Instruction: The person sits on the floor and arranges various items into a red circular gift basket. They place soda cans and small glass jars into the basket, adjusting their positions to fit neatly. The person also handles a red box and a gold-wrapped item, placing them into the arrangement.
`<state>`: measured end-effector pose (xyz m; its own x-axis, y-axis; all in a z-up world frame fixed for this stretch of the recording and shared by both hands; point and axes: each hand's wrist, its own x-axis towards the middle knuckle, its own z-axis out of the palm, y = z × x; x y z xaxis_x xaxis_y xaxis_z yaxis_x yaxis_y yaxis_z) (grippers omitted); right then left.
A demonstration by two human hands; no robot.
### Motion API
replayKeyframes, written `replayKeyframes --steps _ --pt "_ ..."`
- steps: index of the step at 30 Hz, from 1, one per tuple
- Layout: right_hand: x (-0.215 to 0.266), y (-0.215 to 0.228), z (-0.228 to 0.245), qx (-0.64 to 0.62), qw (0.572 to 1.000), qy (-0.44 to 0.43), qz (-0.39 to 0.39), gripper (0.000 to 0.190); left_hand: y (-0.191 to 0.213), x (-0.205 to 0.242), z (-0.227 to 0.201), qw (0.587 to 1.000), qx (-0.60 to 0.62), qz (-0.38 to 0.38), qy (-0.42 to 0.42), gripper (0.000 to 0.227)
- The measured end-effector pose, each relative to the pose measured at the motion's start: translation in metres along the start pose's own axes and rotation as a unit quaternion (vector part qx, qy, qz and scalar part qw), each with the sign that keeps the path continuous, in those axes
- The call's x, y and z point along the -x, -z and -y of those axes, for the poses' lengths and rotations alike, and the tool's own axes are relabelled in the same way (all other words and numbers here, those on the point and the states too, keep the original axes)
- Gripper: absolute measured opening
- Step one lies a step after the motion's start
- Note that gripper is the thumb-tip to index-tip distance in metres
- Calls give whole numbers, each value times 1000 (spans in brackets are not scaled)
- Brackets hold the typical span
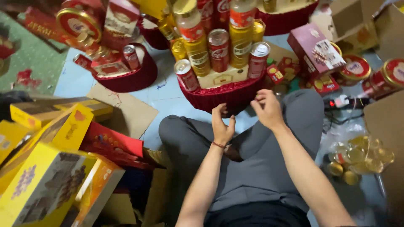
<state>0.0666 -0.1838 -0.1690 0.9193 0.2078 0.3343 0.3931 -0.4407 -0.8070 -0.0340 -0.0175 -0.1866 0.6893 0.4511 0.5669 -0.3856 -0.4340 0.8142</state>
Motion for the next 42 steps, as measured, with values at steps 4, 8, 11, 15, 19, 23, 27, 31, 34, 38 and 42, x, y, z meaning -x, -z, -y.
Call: replayKeyframes --steps 4,8,11,15,19,23,27,31,34,38,42 --pt "4 7 9 37 998 -15 56 48 -6 7 -2 999 6 43 16 57" --pt "4 9 8 77 992 -17 102 43 -5 10 4 994 21 69 86 63" --pt "3 11 12 120 983 -10 135 36 -3 10 10 986 22 92 140 67" --pt "3 19 28 174 964 -6 200 25 -1 10 10 977 33 108 181 66" --pt "1 19 31 195 957 -6 216 21 0 10 9 973 35 120 194 66" --pt "-1 18 30 216 947 -27 235 19 2 11 7 970 35 140 197 65" --pt "-1 18 30 216 946 -25 239 22 2 11 6 969 32 152 190 64" --pt "2 20 33 195 953 -28 230 23 1 13 12 969 34 158 185 63" --pt "1 19 29 209 951 -20 228 25 2 13 10 968 37 160 187 63" --pt "1 18 26 209 951 -18 227 28 1 13 12 968 39 158 189 63" --pt "1 18 28 204 952 -26 227 29 1 15 15 969 44 160 183 65"
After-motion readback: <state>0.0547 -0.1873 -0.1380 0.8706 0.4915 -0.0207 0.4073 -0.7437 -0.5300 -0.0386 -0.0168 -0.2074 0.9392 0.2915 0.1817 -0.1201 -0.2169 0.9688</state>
